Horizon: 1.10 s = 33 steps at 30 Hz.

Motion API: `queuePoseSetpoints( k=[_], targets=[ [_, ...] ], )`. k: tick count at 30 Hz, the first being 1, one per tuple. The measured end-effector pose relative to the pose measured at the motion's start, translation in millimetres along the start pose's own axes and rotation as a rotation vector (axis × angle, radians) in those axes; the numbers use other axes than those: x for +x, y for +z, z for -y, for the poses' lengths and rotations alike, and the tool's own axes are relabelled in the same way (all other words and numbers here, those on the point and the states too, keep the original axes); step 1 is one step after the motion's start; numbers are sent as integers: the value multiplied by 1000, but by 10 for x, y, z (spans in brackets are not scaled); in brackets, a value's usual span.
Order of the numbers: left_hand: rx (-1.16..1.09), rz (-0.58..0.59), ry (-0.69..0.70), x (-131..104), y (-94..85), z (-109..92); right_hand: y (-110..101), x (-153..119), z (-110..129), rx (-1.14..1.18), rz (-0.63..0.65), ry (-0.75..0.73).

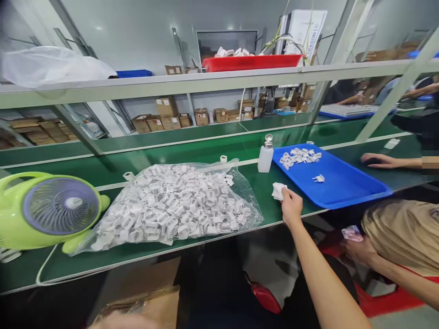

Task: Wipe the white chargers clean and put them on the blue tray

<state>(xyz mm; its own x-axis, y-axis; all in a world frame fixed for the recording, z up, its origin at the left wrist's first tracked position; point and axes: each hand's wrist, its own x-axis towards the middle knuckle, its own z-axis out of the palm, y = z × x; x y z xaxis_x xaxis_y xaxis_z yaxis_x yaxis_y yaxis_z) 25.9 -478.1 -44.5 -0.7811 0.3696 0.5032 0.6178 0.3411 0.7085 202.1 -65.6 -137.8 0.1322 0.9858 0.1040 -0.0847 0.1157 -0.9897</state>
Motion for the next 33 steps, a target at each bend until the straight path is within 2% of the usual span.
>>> queuePoseSetpoints(
  k=[2, 3, 6, 8, 9, 11, 13, 16, 18, 19, 23, 25, 27, 29, 31, 33],
  targets=[
    [-16, -58, -44, 78, 115, 75, 0, -8, -5, 12, -1, -6],
    [-16, -22, -29, 102, 139, 116, 0, -10, -5, 17, -1, -11],
    [-34, 222, 111, 57, 95, 230, 0, -4, -15, 17, 3, -27],
    [-103, 418, 249, -59, 63, 252, -4, 8, -34, 5, 5, -36],
    [-122, 479, 280, -123, 79, 236, -7, 14, -45, -2, 3, -42],
    [-105, 523, 264, -224, 195, 152, -14, 25, -61, -14, -3, -54],
    [-10, 489, 175, -254, 381, 34, -22, 31, -69, -27, -12, -65],
    [73, 540, 179, -160, 571, -71, -31, 27, -66, -42, -29, -75],
    [82, 636, 229, -22, 536, -33, -35, 17, -58, -48, -39, -81],
    [86, 724, 234, 64, 475, 18, -37, 11, -52, -49, -42, -84],
    [262, 1161, 11, 407, 160, 296, -45, -3, -26, -52, -43, -96],
    [379, 1238, -73, 493, 83, 386, -50, 0, -17, -54, -33, -101],
    [380, 1259, -110, 485, 87, 410, -56, 6, -13, -59, -18, -101],
    [163, 1330, -213, 393, 155, 400, -58, 9, -10, -61, -8, -98],
    [-166, 1502, -381, 257, 262, 416, -56, 7, -6, -57, -4, -96],
    [-299, 1597, -547, 132, 378, 508, -53, 3, -3, -51, -4, -94]
  ],
)
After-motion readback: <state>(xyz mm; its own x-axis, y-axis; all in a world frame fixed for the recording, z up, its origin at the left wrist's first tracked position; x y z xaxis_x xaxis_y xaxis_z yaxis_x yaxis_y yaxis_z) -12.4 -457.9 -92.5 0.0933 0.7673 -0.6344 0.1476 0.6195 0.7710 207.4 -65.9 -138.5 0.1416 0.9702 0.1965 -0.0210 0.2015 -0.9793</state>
